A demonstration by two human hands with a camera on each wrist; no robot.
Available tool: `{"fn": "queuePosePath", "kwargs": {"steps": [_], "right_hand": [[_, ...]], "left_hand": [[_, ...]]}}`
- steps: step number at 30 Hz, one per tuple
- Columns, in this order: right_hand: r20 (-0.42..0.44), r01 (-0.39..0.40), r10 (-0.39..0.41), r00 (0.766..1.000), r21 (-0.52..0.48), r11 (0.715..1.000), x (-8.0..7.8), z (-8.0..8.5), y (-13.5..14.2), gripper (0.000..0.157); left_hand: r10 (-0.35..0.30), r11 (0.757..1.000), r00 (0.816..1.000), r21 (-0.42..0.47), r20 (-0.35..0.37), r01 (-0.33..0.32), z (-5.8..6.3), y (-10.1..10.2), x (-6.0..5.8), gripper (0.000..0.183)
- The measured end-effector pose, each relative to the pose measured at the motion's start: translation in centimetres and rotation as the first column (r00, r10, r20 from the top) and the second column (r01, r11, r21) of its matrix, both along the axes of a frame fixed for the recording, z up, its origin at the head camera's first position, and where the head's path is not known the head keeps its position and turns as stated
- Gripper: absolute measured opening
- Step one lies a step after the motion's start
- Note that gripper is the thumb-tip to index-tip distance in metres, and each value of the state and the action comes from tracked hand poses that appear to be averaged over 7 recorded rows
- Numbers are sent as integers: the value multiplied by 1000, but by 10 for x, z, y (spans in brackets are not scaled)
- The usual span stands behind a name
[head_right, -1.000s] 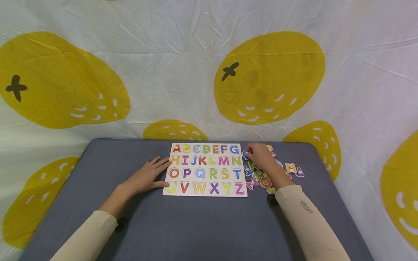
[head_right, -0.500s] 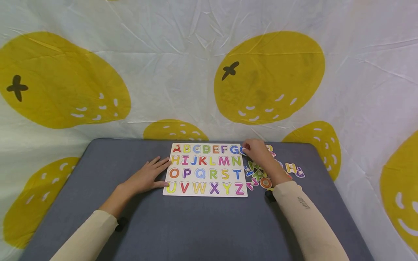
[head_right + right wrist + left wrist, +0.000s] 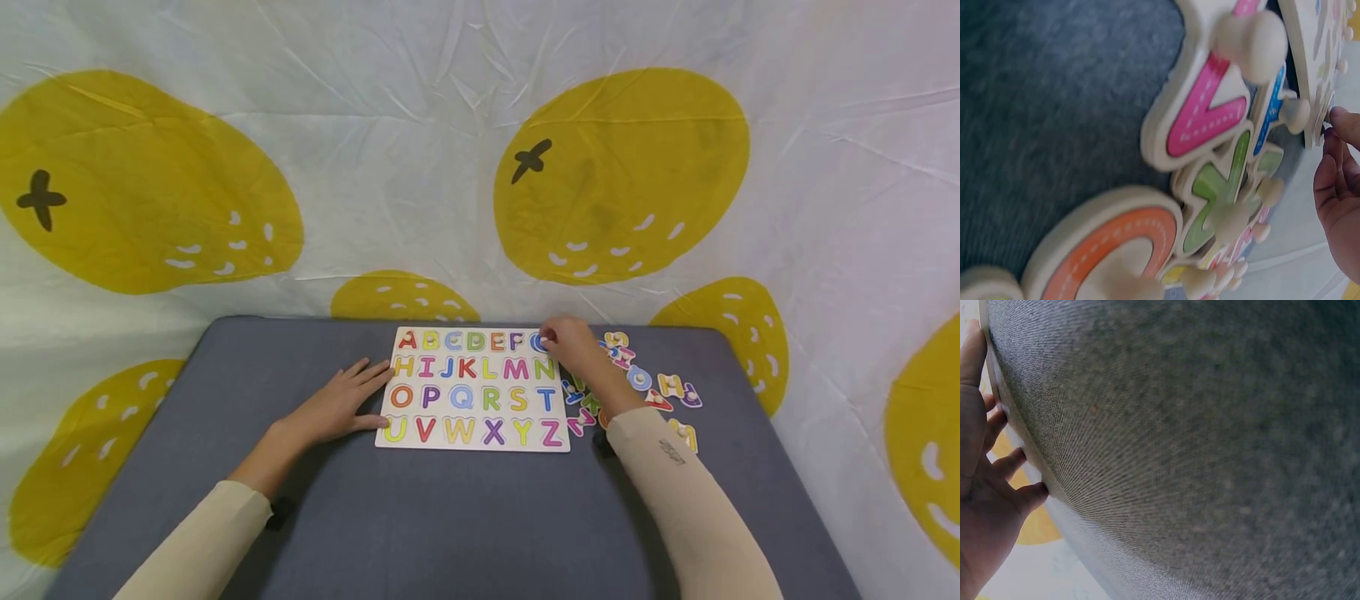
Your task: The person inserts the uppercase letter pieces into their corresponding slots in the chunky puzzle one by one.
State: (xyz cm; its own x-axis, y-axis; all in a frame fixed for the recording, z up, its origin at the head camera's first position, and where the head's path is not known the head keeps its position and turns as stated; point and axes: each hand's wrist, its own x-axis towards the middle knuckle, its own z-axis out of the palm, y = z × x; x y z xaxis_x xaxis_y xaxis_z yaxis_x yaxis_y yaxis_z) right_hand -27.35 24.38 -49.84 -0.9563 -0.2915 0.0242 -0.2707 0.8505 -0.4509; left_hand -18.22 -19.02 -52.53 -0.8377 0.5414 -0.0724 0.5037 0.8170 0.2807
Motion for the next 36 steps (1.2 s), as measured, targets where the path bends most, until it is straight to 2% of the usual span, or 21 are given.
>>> {"fn": "queuePosePath", "kwargs": {"steps": [21, 29, 36], "right_hand": [[49, 22, -23, 999, 2, 1000, -4, -3, -12, 17], [-21, 6, -6, 1000, -18, 1000, 8, 0, 1, 24], [-70, -2, 2, 998, -13, 1000, 26, 10, 22, 24]], "left_hand": [[-4, 1000, 1000, 12, 12, 4, 1, 0, -2, 92], [-6, 1000, 1000, 8, -4, 6, -4, 2, -1, 93], [-7, 1000, 999, 15, -43, 8, -7, 0, 1, 92]]}}
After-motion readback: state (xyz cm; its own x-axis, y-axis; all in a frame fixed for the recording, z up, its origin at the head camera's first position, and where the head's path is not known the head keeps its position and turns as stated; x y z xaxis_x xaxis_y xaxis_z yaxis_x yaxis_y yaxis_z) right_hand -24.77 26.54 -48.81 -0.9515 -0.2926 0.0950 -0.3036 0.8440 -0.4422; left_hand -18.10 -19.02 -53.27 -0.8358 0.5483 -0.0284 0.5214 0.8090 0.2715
